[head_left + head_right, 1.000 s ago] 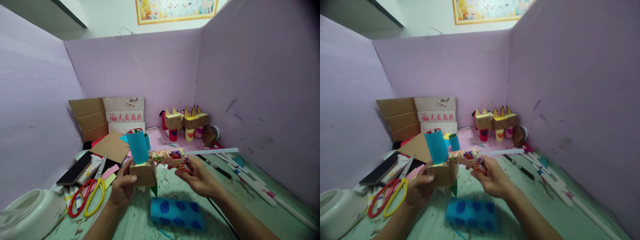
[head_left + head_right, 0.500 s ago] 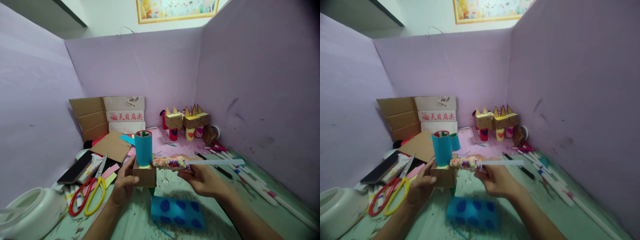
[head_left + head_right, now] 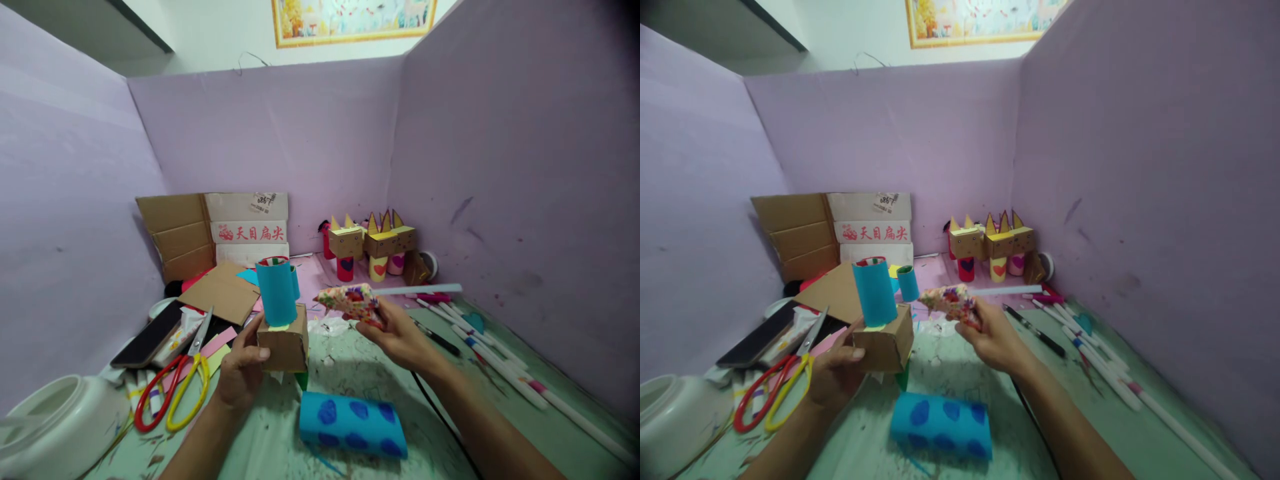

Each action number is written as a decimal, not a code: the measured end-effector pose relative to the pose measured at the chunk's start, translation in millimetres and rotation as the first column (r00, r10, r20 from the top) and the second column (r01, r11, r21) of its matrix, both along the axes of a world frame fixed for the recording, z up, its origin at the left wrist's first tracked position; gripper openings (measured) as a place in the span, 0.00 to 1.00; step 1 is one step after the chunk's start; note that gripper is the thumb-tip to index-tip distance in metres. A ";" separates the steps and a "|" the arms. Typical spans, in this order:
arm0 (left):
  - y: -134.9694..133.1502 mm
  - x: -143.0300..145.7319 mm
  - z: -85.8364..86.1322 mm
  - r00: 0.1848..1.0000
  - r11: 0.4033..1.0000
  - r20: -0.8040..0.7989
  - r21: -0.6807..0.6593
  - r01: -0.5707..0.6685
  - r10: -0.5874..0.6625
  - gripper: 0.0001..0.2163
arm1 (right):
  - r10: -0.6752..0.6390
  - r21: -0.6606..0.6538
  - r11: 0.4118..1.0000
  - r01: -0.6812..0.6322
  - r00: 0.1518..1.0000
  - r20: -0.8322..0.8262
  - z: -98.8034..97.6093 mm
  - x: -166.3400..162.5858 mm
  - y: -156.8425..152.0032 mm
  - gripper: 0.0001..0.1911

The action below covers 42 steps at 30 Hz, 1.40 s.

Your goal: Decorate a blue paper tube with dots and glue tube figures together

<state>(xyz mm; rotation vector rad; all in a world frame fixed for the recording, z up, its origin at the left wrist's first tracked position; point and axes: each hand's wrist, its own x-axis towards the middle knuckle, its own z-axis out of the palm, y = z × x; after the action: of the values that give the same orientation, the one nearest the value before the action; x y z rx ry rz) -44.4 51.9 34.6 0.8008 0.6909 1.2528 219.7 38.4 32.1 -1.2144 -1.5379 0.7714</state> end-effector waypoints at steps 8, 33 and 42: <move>0.5 5.8 -2.9 1.000 0.995 -0.020 0.097 0.025 -0.023 0.29 | -0.298 -0.332 0.893 0.304 0.952 0.069 -27.6 -3.1 30.8 0.07; -0.7 6.3 -12.4 0.980 0.941 -0.197 0.328 0.079 -0.013 0.33 | 0.194 0.386 0.892 -0.236 0.970 0.144 97.8 -77.5 22.1 0.31; 1.3 5.1 -18.4 0.963 0.953 -0.266 0.301 0.036 0.048 0.40 | 0.062 0.496 0.845 -0.201 0.957 0.282 78.5 -86.8 23.9 0.20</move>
<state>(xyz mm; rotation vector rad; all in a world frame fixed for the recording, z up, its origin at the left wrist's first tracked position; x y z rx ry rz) -39.2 53.2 16.2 1.2431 0.7280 1.2845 132.9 62.3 110.7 -0.8221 -1.9036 0.2444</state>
